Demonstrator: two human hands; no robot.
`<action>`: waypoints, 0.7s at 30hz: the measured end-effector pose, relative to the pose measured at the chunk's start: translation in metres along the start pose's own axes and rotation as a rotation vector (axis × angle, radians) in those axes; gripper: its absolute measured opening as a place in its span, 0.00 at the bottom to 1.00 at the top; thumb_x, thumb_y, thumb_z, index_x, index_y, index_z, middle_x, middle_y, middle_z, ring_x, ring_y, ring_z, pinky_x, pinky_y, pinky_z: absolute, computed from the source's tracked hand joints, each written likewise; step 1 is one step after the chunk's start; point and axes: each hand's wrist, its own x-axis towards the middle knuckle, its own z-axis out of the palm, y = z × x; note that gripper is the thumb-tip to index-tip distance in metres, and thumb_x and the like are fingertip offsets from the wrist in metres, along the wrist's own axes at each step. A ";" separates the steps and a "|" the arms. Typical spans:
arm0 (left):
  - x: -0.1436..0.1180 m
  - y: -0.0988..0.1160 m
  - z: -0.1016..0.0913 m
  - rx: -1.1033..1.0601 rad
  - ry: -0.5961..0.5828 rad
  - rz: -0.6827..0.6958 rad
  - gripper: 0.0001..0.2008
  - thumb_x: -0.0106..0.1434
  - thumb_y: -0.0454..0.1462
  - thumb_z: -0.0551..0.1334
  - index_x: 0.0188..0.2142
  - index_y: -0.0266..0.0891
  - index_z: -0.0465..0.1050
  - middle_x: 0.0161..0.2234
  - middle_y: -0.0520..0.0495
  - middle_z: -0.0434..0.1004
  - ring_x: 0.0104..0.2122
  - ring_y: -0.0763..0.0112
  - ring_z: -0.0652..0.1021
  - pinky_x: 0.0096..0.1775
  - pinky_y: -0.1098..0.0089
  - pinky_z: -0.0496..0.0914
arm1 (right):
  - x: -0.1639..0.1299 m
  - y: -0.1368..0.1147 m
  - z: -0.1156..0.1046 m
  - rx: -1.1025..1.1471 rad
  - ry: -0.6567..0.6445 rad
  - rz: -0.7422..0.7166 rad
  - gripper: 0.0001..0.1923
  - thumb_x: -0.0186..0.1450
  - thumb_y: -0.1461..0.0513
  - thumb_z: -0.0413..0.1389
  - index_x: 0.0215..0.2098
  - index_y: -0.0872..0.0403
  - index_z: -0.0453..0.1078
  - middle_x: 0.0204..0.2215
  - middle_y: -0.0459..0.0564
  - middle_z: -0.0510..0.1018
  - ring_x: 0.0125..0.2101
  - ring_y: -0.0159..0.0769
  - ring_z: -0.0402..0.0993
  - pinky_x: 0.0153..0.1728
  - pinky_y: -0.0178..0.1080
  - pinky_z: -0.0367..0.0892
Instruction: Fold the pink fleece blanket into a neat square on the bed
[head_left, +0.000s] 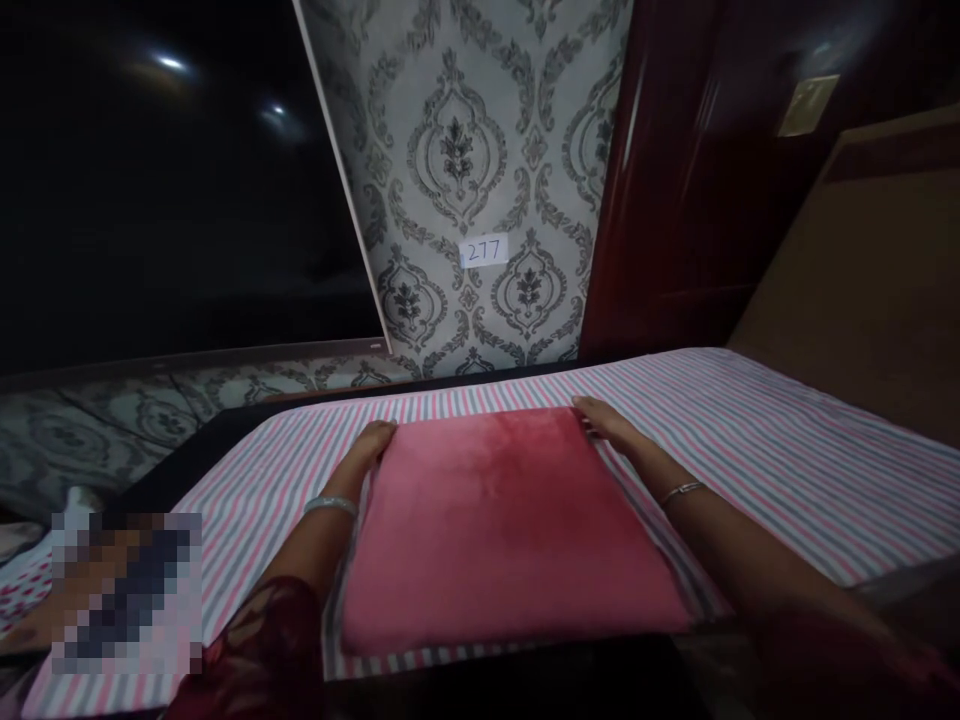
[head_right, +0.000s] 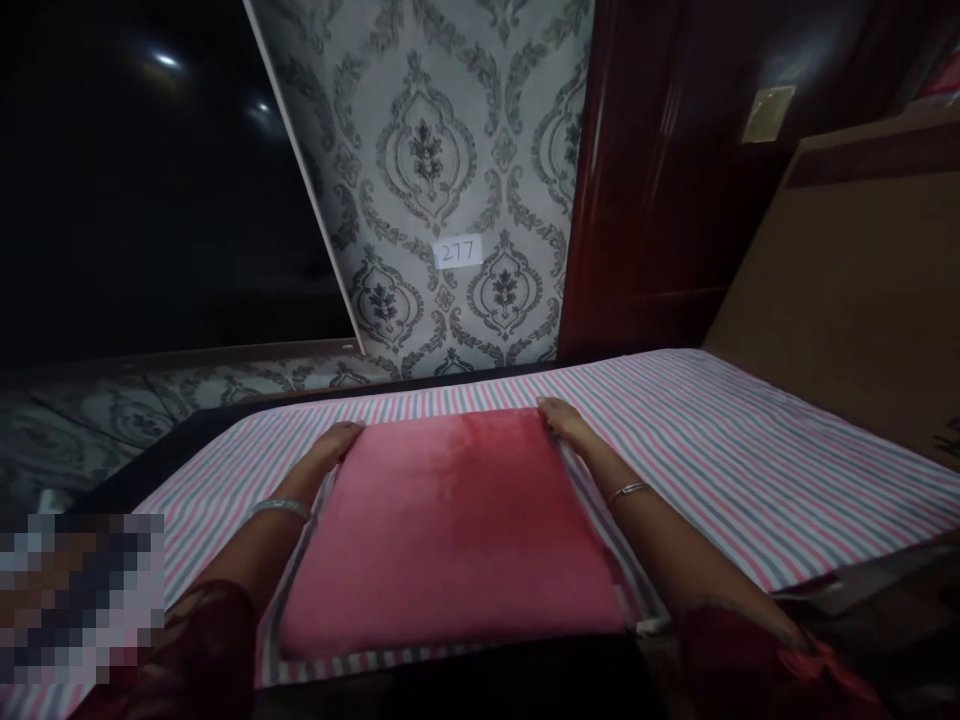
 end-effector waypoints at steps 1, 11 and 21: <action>0.003 0.006 0.003 0.042 -0.011 0.009 0.18 0.69 0.45 0.58 0.51 0.35 0.73 0.50 0.38 0.77 0.51 0.53 0.78 0.51 0.52 0.72 | 0.000 -0.009 0.001 -0.033 0.025 -0.042 0.26 0.70 0.53 0.44 0.56 0.59 0.70 0.54 0.63 0.76 0.53 0.50 0.73 0.54 0.50 0.67; -0.046 0.092 0.113 0.325 -0.176 0.451 0.27 0.70 0.41 0.50 0.66 0.36 0.61 0.68 0.37 0.59 0.68 0.53 0.58 0.67 0.47 0.48 | -0.041 -0.074 0.103 -0.744 0.018 -0.422 0.22 0.71 0.62 0.41 0.57 0.55 0.70 0.56 0.60 0.75 0.57 0.52 0.67 0.59 0.57 0.53; -0.018 0.035 0.081 0.483 -0.217 0.325 0.31 0.71 0.53 0.46 0.67 0.43 0.60 0.68 0.40 0.60 0.68 0.49 0.57 0.66 0.43 0.44 | -0.039 -0.052 0.111 -0.719 0.032 -0.414 0.22 0.73 0.62 0.40 0.59 0.55 0.68 0.54 0.60 0.76 0.55 0.49 0.67 0.58 0.54 0.50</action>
